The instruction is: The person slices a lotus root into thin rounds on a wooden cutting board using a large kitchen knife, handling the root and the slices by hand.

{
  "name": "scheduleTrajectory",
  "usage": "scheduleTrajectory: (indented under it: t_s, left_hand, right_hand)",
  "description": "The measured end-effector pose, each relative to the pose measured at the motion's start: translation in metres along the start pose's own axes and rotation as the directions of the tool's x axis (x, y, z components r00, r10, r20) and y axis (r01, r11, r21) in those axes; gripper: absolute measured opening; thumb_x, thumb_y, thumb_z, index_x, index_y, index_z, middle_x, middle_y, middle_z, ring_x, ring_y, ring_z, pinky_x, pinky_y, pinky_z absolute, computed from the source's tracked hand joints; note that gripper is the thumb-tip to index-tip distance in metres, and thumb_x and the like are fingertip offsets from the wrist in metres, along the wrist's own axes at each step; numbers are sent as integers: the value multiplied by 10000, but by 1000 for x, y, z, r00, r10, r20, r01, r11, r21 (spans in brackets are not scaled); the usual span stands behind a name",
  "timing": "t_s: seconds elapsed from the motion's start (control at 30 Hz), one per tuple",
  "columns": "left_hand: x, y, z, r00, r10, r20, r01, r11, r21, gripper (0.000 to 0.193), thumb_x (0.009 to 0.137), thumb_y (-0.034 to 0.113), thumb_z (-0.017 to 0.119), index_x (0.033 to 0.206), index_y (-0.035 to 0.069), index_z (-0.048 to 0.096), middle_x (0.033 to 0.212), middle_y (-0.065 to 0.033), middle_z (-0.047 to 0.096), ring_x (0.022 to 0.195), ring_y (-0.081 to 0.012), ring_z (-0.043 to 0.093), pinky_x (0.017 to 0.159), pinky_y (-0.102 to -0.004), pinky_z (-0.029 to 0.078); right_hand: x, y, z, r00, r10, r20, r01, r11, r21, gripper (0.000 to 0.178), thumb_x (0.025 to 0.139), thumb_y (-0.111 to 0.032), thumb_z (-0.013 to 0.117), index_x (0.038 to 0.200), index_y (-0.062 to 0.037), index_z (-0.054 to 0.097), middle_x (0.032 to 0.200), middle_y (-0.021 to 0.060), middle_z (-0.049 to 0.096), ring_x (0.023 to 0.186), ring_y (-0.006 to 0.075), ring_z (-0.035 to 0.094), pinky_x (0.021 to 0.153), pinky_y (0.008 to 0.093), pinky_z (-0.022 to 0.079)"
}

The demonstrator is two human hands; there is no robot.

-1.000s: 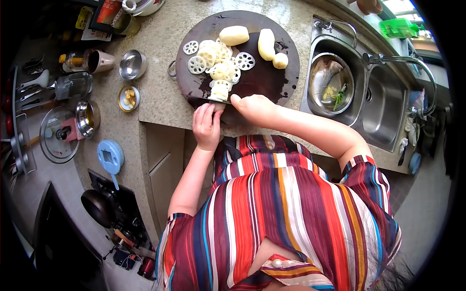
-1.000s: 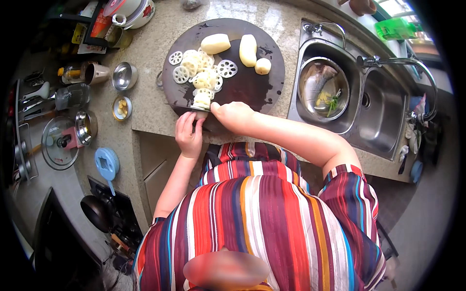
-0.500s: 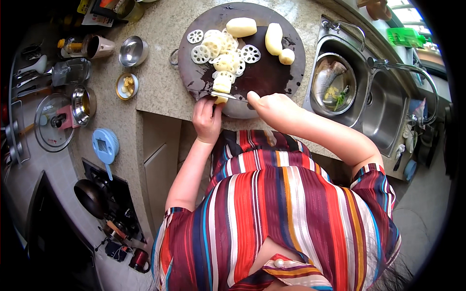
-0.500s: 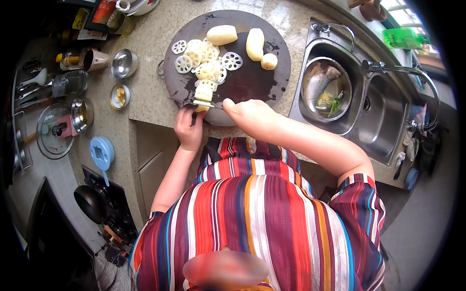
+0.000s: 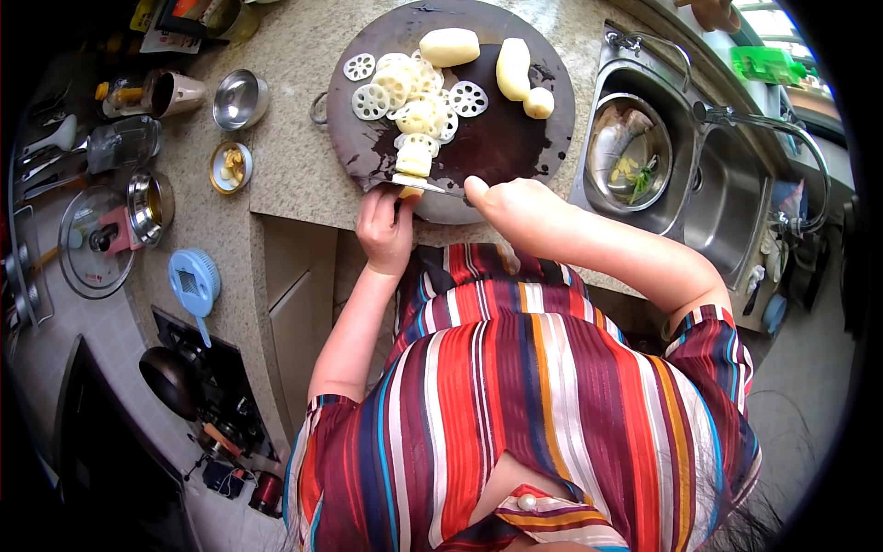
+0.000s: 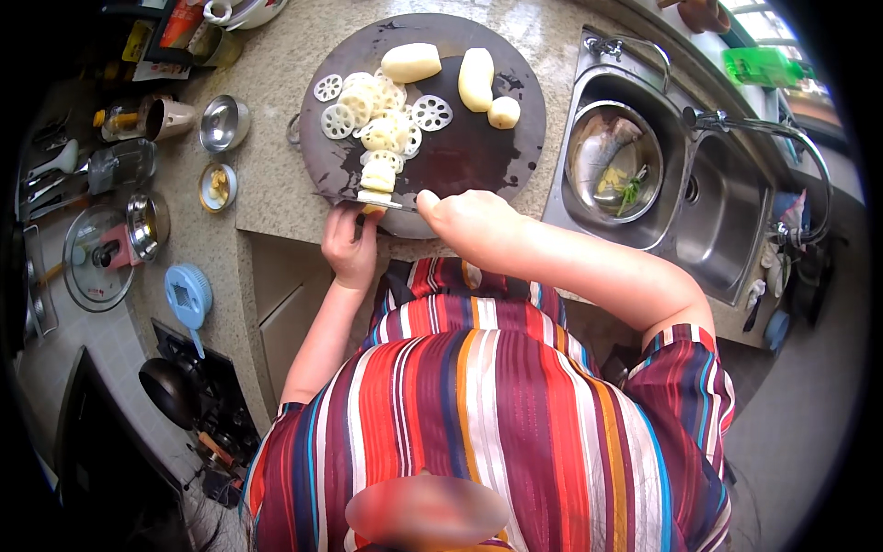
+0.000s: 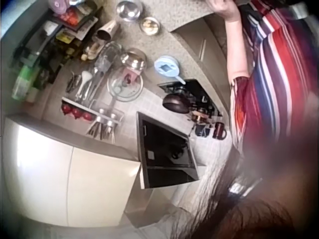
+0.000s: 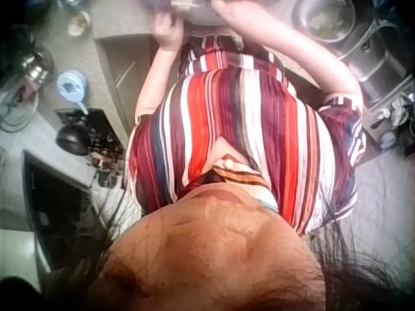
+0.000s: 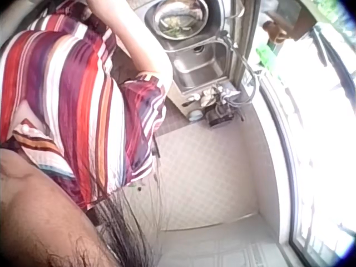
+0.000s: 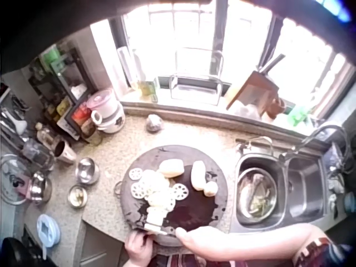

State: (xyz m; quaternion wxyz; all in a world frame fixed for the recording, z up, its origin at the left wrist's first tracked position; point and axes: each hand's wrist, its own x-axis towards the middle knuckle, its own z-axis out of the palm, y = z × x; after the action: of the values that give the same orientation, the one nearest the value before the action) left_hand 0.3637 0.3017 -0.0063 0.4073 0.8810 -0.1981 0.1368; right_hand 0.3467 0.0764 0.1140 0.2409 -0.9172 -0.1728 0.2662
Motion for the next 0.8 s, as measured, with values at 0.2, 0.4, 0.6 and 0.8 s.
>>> scheduleTrajectory:
  t_s: [0.2, 0.4, 0.6, 0.8]
  left_hand:
    - [-2, 0, 2, 1000, 14, -18, -13, 1000, 16, 246, 694, 20, 790, 906, 8, 665, 883, -134, 650, 804, -325, 627, 718, -391, 503]
    - [3, 3, 2, 999, 50, -9, -50, 998, 34, 264, 697, 31, 798, 927, 17, 669, 941, -125, 662, 854, -310, 637, 768, -383, 509]
    - [-1, 2, 1, 998, 60, -19, -60, 998, 36, 281, 705, 39, 805, 949, 19, 667, 985, -119, 659, 890, -306, 635, 797, -384, 510]
    - [-6, 0, 6, 999, -24, -36, 23, 1000, -2, 242, 722, 39, 791, 921, 10, 657, 939, -134, 648, 855, -319, 628, 760, -384, 508]
  right_hand:
    - [4, 5, 8, 1000, -13, 1, 13, 1000, 16, 248, 769, 13, 590, 940, 10, 409, 646, 207, 601, 652, 413, 643, 561, 472, 514]
    - [25, 23, 38, 994, -58, -88, 57, 998, -18, 226, 784, 6, 582, 933, 6, 412, 640, 190, 604, 633, 384, 651, 521, 453, 513]
    - [40, 28, 52, 993, -42, -109, 37, 998, -49, 242, 781, -17, 619, 949, 3, 446, 690, 176, 646, 642, 355, 681, 553, 435, 546]
    - [11, 14, 23, 991, -66, -115, 65, 998, -8, 209, 796, -5, 565, 933, 1, 408, 641, 190, 603, 673, 389, 660, 555, 460, 520]
